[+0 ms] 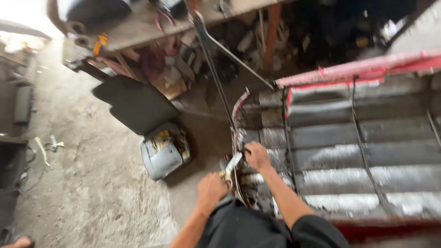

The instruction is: Removing old upholstery from a metal frame using scissors

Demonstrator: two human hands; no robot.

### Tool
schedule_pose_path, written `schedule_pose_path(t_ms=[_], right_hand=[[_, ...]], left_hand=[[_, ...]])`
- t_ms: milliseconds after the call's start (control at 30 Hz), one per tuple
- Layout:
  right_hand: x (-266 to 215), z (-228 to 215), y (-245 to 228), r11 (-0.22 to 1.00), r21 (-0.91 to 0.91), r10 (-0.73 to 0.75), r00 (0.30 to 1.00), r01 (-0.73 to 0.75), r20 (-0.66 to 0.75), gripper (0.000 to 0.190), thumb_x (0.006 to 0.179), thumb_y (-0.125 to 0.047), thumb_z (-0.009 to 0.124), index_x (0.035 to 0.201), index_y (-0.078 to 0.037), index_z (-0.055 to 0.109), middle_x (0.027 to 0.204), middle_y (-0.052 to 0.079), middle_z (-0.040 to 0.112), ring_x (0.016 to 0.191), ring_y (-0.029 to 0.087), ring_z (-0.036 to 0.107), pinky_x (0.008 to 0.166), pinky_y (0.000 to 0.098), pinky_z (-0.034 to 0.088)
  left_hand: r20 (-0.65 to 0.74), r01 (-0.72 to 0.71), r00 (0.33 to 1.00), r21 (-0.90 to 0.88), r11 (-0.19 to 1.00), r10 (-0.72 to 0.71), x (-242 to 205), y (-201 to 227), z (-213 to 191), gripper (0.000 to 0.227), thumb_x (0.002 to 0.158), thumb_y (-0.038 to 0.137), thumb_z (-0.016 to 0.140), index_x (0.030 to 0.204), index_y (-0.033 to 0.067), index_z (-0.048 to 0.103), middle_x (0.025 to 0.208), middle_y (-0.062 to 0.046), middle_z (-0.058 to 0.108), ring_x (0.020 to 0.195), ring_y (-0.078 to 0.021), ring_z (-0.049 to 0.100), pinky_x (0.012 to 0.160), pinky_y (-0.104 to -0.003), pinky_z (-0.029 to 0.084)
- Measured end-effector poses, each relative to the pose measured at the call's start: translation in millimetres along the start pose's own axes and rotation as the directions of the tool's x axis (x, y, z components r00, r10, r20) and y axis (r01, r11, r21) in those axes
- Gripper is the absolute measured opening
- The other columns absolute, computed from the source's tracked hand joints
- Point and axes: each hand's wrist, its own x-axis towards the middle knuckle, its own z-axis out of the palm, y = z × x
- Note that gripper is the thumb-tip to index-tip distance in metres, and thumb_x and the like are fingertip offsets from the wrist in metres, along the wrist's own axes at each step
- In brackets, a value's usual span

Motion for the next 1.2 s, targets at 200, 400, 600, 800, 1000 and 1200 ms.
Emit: schedule_pose_path(t_ms=[200, 400, 600, 800, 1000, 1200], right_hand=[[19.4, -5.5, -19.1, 0.965, 0.05, 0.245, 0.953, -0.257, 0.175, 0.027, 0.092, -0.025, 0.057, 0.108, -0.014, 0.075, 0.11, 0.006, 0.071, 0.101, 0.032, 0.068, 0.09, 0.048, 0.051], [30.5, -15.4, -35.0, 0.87, 0.021, 0.465, 0.832, -0.493, 0.302, 0.03, 0.09, -0.033, 0.054, 0.102, -0.01, 0.07, 0.118, 0.012, 0.069, 0.106, 0.036, 0.066, 0.092, 0.0476, 0.049], [35.4, -36.5, -38.4, 0.928, -0.023, 0.344, 0.832, -0.371, 0.435, 0.037, 0.083, -0.029, 0.063, 0.116, -0.014, 0.063, 0.125, 0.007, 0.069, 0.111, 0.028, 0.064, 0.095, 0.0411, 0.048], [46.1, -26.7, -32.6, 0.911, 0.0, 0.377, 0.834, -0.412, 0.403, 0.053, 0.089, -0.036, 0.058, 0.133, -0.009, 0.068, 0.141, 0.01, 0.069, 0.127, 0.031, 0.064, 0.11, 0.0422, 0.046], [45.0, -37.0, -41.3, 0.91, 0.013, 0.366, 0.82, -0.414, 0.44, 0.012, 0.087, -0.022, 0.062, 0.086, -0.01, 0.062, 0.094, 0.01, 0.075, 0.083, 0.025, 0.064, 0.077, 0.038, 0.047], [39.7, -37.4, -41.5, 0.903, 0.024, 0.366, 0.796, -0.43, 0.481, 0.012, 0.094, -0.014, 0.066, 0.101, -0.007, 0.072, 0.109, 0.012, 0.073, 0.084, 0.023, 0.069, 0.07, 0.0326, 0.06]], left_hand=[[0.059, 0.027, 0.998, -0.128, 0.991, -0.02, 9.2, -22.9, 28.2, 0.035, 0.09, 0.043, 0.062, 0.098, 0.01, 0.07, 0.101, -0.013, 0.073, 0.092, -0.0399, 0.07, 0.079, -0.052, 0.058], [0.097, 0.024, 0.995, -0.191, 0.981, -0.006, -8.4, -27.2, 20.5, 0.033, 0.091, 0.042, 0.063, 0.115, 0.02, 0.067, 0.1, -0.009, 0.071, 0.094, -0.0352, 0.068, 0.08, -0.049, 0.057], [0.104, 0.067, 0.994, -0.28, 0.958, -0.039, -12.8, -41.7, 26.0, 0.017, 0.092, 0.039, 0.068, 0.095, 0.0229, 0.065, 0.097, -0.004, 0.069, 0.091, -0.0283, 0.066, 0.078, -0.045, 0.056], [0.134, 0.087, 0.99, -0.302, 0.949, -0.048, -14.9, -46.2, 27.3, 0.021, 0.094, 0.041, 0.069, 0.104, 0.0221, 0.066, 0.104, -0.004, 0.07, 0.098, -0.0277, 0.066, 0.084, -0.044, 0.056], [0.111, 0.097, 0.992, -0.325, 0.941, -0.064, -6.6, -57.3, 47.0, 0.025, 0.093, 0.044, 0.067, 0.092, 0.0194, 0.064, 0.1, -0.004, 0.069, 0.094, -0.0274, 0.065, 0.081, -0.044, 0.054], [0.13, 0.113, 0.989, -0.339, 0.934, -0.073, -13.6, -60.8, 41.0, 0.021, 0.094, 0.041, 0.066, 0.097, 0.0201, 0.066, 0.101, -0.006, 0.068, 0.095, -0.029, 0.065, 0.082, -0.045, 0.053]])
